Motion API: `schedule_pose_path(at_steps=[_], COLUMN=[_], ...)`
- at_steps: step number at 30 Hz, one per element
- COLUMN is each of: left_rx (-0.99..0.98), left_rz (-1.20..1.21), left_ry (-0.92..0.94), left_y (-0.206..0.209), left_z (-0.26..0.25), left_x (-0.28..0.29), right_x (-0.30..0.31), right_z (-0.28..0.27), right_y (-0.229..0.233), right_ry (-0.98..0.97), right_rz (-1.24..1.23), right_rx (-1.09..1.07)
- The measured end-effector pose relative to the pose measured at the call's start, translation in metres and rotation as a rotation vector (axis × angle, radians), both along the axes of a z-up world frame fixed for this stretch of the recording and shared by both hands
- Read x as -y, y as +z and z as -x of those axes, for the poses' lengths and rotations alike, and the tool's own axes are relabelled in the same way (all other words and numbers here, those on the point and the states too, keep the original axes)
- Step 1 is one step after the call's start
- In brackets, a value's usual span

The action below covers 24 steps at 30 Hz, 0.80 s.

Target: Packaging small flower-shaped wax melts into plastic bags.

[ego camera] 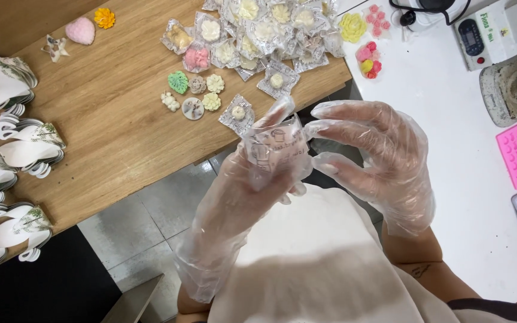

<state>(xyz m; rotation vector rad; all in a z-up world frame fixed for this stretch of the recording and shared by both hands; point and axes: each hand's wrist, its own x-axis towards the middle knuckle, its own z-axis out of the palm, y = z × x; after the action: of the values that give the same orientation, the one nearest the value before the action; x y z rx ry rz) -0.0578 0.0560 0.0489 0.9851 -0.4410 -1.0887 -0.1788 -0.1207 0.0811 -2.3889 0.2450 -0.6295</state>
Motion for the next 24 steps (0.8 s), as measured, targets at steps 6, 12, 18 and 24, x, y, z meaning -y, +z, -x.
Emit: schedule_pose_path(at_steps=[6,12,18,24], left_rx=[0.849,0.436,0.202,0.145], left_rz=[-0.118,-0.319,-0.335,-0.169], left_ry=[0.069,-0.023,0.183,0.281], left_y=[0.015,0.015,0.015,0.005], left_z=[0.001,0.004,0.012,0.015], left_x=[0.002,0.0,0.004,0.002], right_x=[0.003,0.004,0.002,0.001], right_z=[-0.019,-0.012,-0.013,-0.018], right_y=[0.004,-0.009,-0.008,-0.006], right_ry=[0.177,0.204,0.149,0.226], right_rz=[0.049,0.119,0.13,0.295], right_rx=[0.054,0.008,-0.031,0.049])
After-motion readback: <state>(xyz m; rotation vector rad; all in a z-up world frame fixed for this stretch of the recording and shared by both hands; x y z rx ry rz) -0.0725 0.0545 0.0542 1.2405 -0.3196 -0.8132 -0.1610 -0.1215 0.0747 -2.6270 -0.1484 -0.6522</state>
